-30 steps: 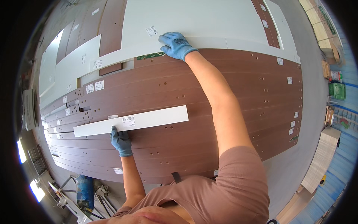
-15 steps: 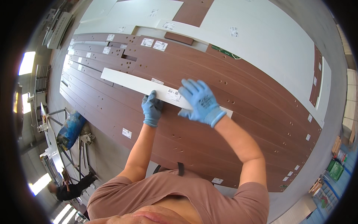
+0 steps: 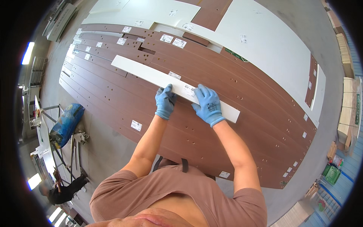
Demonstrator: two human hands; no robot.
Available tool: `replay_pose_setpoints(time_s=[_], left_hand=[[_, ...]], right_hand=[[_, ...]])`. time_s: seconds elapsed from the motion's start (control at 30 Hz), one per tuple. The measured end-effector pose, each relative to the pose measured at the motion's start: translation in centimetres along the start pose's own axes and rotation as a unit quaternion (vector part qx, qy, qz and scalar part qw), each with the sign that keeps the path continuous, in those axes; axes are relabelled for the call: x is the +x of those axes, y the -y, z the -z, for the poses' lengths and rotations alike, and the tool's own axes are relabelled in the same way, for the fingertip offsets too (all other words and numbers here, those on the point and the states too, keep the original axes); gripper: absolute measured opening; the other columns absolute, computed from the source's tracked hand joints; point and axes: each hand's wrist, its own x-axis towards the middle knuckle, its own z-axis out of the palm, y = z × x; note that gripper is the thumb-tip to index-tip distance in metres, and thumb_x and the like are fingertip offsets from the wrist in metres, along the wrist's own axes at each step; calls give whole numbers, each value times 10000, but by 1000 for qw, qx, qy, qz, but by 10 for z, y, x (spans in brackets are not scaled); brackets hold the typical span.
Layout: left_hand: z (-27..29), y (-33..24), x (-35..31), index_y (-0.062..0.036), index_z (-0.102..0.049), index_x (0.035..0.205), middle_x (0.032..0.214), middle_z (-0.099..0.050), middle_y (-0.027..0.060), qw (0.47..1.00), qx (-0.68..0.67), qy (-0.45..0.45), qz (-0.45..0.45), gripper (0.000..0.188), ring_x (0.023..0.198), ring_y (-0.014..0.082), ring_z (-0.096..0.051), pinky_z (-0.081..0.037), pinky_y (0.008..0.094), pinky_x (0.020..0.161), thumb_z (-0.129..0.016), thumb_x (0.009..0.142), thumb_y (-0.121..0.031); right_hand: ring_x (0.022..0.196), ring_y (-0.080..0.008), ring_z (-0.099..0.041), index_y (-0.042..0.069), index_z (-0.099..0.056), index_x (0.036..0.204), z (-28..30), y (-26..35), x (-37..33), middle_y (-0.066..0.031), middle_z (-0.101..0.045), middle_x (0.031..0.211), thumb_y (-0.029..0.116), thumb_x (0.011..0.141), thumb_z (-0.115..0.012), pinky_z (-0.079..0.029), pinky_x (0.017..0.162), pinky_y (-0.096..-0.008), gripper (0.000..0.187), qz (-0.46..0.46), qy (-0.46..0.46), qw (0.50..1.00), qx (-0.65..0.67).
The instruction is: The person arranges brown and white wooden planks on a large white work surface. They repeatedly pick up planks, place them in rows, and adjust their positions to align with other pieces. A second person is visible nearby, also handling planks.
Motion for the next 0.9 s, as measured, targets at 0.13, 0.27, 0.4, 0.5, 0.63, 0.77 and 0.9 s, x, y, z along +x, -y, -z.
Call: replay_pose_setpoints(time_s=[0.13, 0.27, 0.4, 0.5, 0.63, 0.77, 0.9], left_hand=[[23, -9, -31, -100, -611, 1088, 1014, -719, 31, 999, -28, 26, -28, 140, 958, 172, -713, -608, 363, 828, -707, 992, -135], [57, -25, -67, -96, -624, 1182, 1074, -739, 52, 999, -15, 22, -30, 208, 986, 197, -733, -620, 383, 866, -702, 992, -127], [73, -50, -84, -75, -628, 1191, 1090, -740, 73, 998, 26, 37, -48, 216, 999, 211, -740, -633, 388, 875, -700, 997, -136], [79, -73, -78, -55, -626, 1187, 1107, -734, 85, 994, 77, 62, -53, 231, 1004, 221, -741, -638, 394, 880, -703, 1016, -190], [92, -128, -16, 3, -633, 1290, 1202, -726, 121, 966, 200, 123, -111, 387, 1144, 250, -708, -592, 420, 971, -649, 1071, -315], [124, -207, 75, 32, -637, 1370, 1340, -688, 208, 793, 474, 74, -374, 538, 1296, 347, -628, -484, 454, 1101, -643, 1044, -396], [158, -289, 165, 17, -585, 1419, 1470, -567, 288, 544, 647, -30, -533, 658, 1407, 453, -498, -370, 538, 1182, -668, 975, -461]], right_hand=[[1230, -357, -619, 68, -604, 1276, 2, 29, -20, -168, -591, 1404, 231, 728, -885, -496, 1083, -480, 637, 5, 1, 1000, 16], [1231, -403, -616, 59, -605, 1312, -6, 59, -44, -191, -587, 1441, 237, 728, -876, -500, 1073, -499, 668, 18, 1, 999, 50], [1247, -412, -606, 52, -602, 1334, -12, 88, -55, -195, -586, 1446, 253, 765, -849, -491, 1085, -506, 652, 10, 6, 998, 64], [1249, -406, -598, 68, -591, 1371, -22, 104, -43, -194, -584, 1435, 275, 793, -837, -481, 1083, -508, 662, -12, -9, 996, 83], [1245, -416, -591, 93, -567, 1436, -39, 111, 0, -199, -579, 1434, 299, 826, -816, -468, 1088, -512, 690, -18, -67, 997, 39], [1299, -424, -556, 117, -558, 1468, -58, 110, 82, -193, -564, 1462, 345, 858, -800, -438, 1133, -517, 695, -28, -82, 996, -16], [1292, -401, -572, 139, -554, 1480, -75, 112, 172, -172, -569, 1465, 312, 864, -808, -458, 1120, -494, 689, -20, -104, 992, -70]])
